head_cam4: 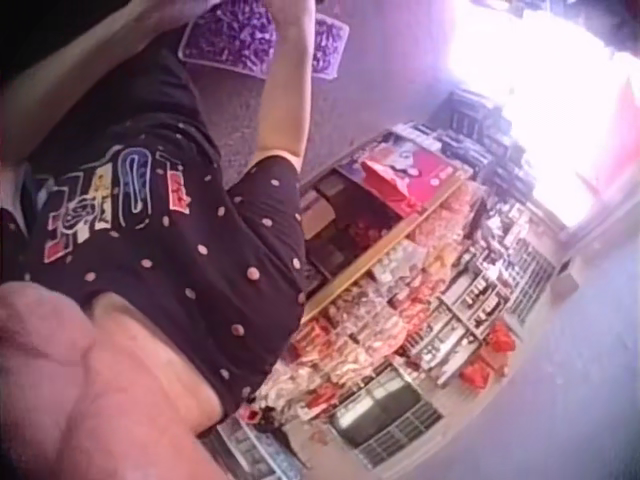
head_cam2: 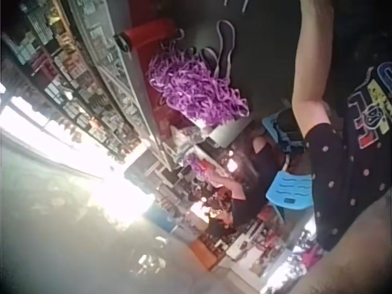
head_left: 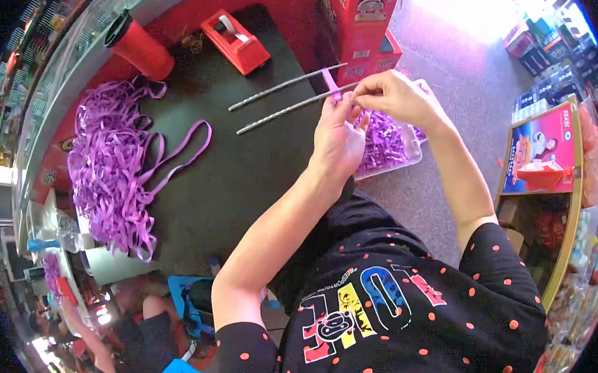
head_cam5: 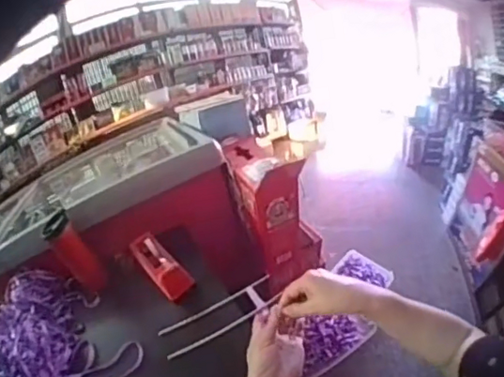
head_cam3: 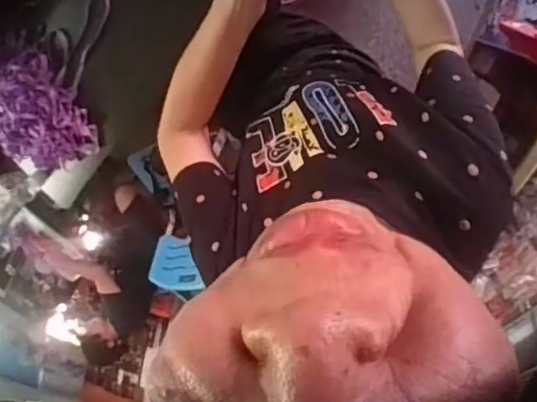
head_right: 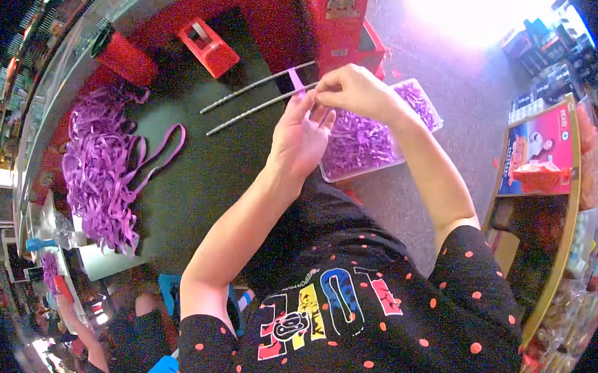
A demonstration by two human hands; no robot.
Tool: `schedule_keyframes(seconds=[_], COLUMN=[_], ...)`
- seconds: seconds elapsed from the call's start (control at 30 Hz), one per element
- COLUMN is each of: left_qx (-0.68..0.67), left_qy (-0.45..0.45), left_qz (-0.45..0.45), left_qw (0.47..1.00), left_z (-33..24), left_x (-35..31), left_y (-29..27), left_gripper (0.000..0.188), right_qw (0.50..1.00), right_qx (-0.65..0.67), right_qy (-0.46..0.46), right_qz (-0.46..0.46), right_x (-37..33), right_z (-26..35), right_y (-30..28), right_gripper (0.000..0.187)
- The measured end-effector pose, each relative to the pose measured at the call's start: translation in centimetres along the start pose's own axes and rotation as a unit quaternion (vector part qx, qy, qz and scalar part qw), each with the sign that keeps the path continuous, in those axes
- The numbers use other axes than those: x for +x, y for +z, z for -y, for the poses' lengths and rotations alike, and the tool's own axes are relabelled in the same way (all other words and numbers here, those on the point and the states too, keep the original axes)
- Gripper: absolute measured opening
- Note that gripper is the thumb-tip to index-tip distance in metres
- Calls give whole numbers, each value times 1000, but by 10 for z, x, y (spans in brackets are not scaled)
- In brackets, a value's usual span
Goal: The person is using metal rods to organize and group purple ribbons or lanyards on a workspace.
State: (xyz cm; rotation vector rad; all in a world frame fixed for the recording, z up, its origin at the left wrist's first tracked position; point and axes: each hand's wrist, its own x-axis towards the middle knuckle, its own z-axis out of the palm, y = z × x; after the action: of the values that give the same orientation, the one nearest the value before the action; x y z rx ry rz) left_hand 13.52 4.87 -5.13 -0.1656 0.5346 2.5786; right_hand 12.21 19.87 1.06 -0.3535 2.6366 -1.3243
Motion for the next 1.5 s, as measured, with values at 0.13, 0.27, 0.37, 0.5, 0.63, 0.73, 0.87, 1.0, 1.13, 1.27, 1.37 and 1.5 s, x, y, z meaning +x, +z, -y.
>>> schedule_keyframes(seconds=[0.13,0.27,0.37,0.5,0.63,0.73,0.87,1.0,1.13,1.27,1.37,1.5], left_qx=[9,30,32,41,43,61,52,56,29,6,-22,-11], left_qy=[-9,-8,-7,-4,-12,-9,-20,-9,-6,-44,-42,-42], left_qz=[4,-46,-59,-39,-24,-37,-55,-29,-6,-56,-60,-41], left_qw=[1000,998,998,998,999,997,997,998,1000,997,997,998], left_z=[3,2,2,3,4,4,3,3,3,1,3,1], left_x=[2,0,-2,0,1,1,0,1,2,-7,-7,-6], left_y=[3,7,3,-4,-3,0,3,-1,0,9,7,5], left_gripper=[19,19,18,18,16,16,18,18,26,49,67,79], right_qw=[1000,1000,1000,999,999,993,965,967,962,983,989,993], right_qx=[9,-2,-9,-7,4,96,210,226,249,111,136,57], right_qy=[8,5,4,25,29,68,104,18,2,36,-29,-39], right_qz=[-10,-23,-25,-20,-27,-21,-120,-120,-116,-139,-54,96], right_x=[-6,-8,-10,-14,-14,-19,-27,-35,-31,-27,2,55], right_z=[4,8,8,10,-3,-9,-30,-30,-33,-32,-13,8], right_y=[-4,-2,0,1,1,-3,9,29,32,-1,-22,-22], right_gripper=[28,27,27,28,28,33,32,30,25,23,23,24])
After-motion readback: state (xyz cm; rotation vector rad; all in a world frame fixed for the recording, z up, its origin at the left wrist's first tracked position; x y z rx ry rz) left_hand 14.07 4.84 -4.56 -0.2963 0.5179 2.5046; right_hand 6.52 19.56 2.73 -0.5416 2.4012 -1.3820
